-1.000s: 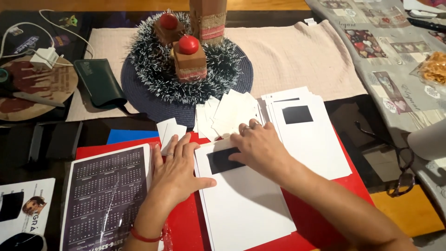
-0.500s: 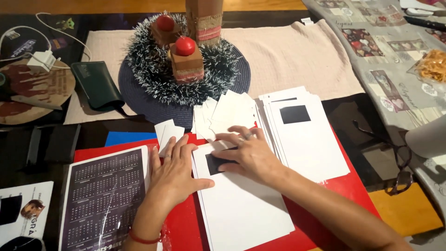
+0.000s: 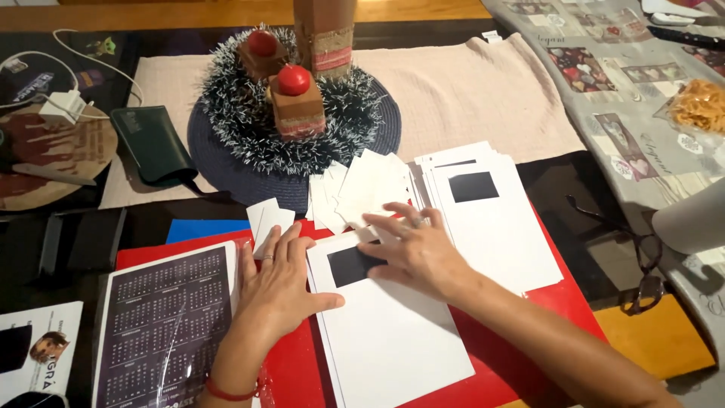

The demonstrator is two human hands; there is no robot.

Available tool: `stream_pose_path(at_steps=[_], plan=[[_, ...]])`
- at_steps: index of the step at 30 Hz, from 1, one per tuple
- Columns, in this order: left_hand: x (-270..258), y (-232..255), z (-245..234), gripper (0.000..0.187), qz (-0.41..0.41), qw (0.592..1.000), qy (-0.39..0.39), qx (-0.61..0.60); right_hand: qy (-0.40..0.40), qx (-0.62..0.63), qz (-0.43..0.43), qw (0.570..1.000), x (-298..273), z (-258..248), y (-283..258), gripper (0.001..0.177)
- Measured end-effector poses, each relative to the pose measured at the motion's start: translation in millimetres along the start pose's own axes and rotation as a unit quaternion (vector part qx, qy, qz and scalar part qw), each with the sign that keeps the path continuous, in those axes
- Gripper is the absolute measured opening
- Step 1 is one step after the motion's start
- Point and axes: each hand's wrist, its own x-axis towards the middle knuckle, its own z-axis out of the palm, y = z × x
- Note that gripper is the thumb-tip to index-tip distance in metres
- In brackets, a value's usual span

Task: Peeling small black stickers from a sheet and applying them to white cards

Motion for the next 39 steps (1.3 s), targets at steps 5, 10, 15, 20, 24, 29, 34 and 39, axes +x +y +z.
stream_pose_path(at_steps=[5, 10, 15, 20, 24, 29, 34, 39], plan=[[-1, 2, 0, 0.100, -0.004, 1.000, -0.002, -0.001, -0.037, 0.023, 0.006, 0.999, 18, 11, -18, 0.034], [-3, 3, -2, 0.099, -0.010, 1.000, -0.014, 0.002, -0.036, 0.030, 0.001, 0.999, 30, 14, -32, 0.033], [-1, 0, -1, 0.102, 0.000, 0.999, -0.019, 0.027, -0.023, 0.071, -0.004, 0.997, 35, 27, -33, 0.030], [-7, 9, -12, 0.101, -0.012, 0.999, -0.029, 0.016, -0.064, 0.094, 0.022, 0.993, 28, 27, -26, 0.042], [-10, 14, -19, 0.102, -0.016, 0.999, -0.042, 0.008, -0.077, 0.080, 0.059, 0.992, 10, 27, -6, 0.057], [-9, 14, -14, 0.097, 0.008, 1.000, -0.002, 0.000, -0.103, 0.053, 0.098, 0.988, -7, 13, 14, 0.077], [0, 11, -3, 0.092, 0.031, 0.999, 0.038, 0.010, -0.100, 0.072, 0.147, 0.981, -10, 10, 18, 0.085], [6, 6, 2, 0.048, 0.020, 0.987, 0.158, -0.029, -0.054, 0.026, 0.130, 0.990, -8, 11, 15, 0.079]])
